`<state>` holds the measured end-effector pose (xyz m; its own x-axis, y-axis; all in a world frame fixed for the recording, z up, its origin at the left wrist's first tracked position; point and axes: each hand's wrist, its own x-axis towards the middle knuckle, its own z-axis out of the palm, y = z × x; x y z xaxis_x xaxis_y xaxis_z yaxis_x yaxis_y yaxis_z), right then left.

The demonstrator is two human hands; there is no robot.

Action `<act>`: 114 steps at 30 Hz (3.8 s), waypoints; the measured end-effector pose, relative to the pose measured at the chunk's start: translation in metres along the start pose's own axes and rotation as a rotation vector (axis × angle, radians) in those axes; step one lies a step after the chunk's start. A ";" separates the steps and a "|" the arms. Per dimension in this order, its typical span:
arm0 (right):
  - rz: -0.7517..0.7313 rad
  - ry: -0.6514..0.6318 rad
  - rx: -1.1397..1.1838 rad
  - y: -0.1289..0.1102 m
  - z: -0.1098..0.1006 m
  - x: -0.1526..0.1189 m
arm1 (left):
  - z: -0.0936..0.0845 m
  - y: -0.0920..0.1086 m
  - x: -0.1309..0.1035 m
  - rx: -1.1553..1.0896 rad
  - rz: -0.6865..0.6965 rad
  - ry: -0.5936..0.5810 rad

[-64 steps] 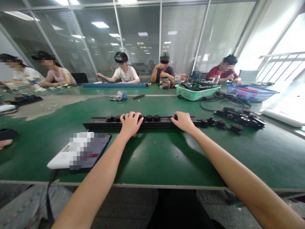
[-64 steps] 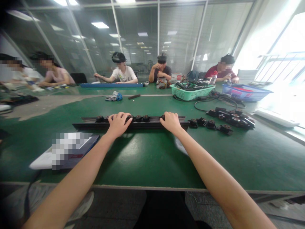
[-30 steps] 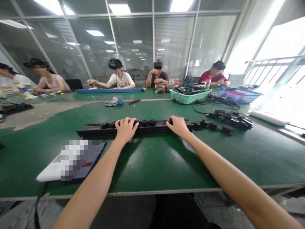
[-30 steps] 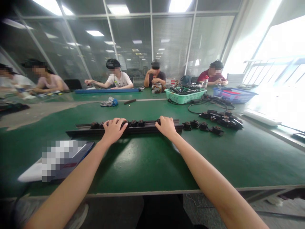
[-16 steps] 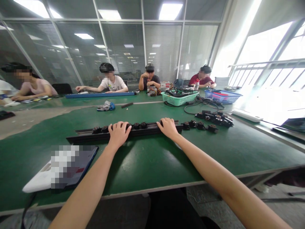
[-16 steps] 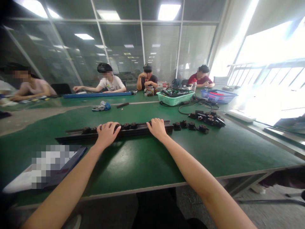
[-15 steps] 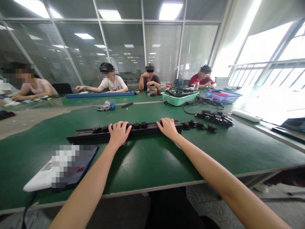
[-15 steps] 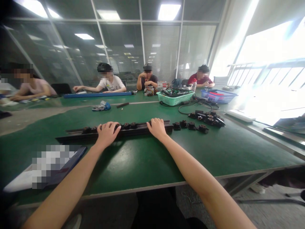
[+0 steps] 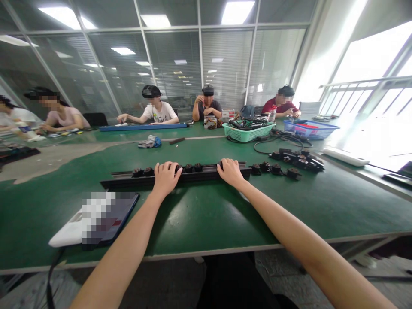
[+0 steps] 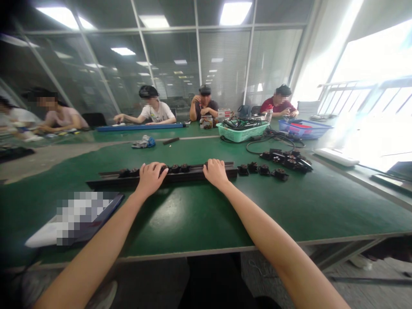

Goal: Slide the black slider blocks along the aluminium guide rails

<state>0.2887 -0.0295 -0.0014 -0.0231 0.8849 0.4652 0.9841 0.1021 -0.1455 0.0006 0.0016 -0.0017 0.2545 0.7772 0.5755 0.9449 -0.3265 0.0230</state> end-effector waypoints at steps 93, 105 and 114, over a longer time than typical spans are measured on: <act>0.078 0.041 0.066 0.013 0.006 0.004 | -0.005 0.015 -0.006 -0.125 0.209 -0.023; 0.081 0.044 0.044 0.013 0.005 0.005 | -0.004 0.016 -0.005 -0.124 0.211 -0.029; 0.078 0.046 0.031 0.012 0.003 0.004 | -0.005 0.016 -0.005 -0.127 0.208 -0.030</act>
<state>0.3003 -0.0235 -0.0045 0.0628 0.8688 0.4911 0.9767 0.0477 -0.2093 0.0135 -0.0108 -0.0001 0.4486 0.7013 0.5540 0.8385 -0.5448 0.0107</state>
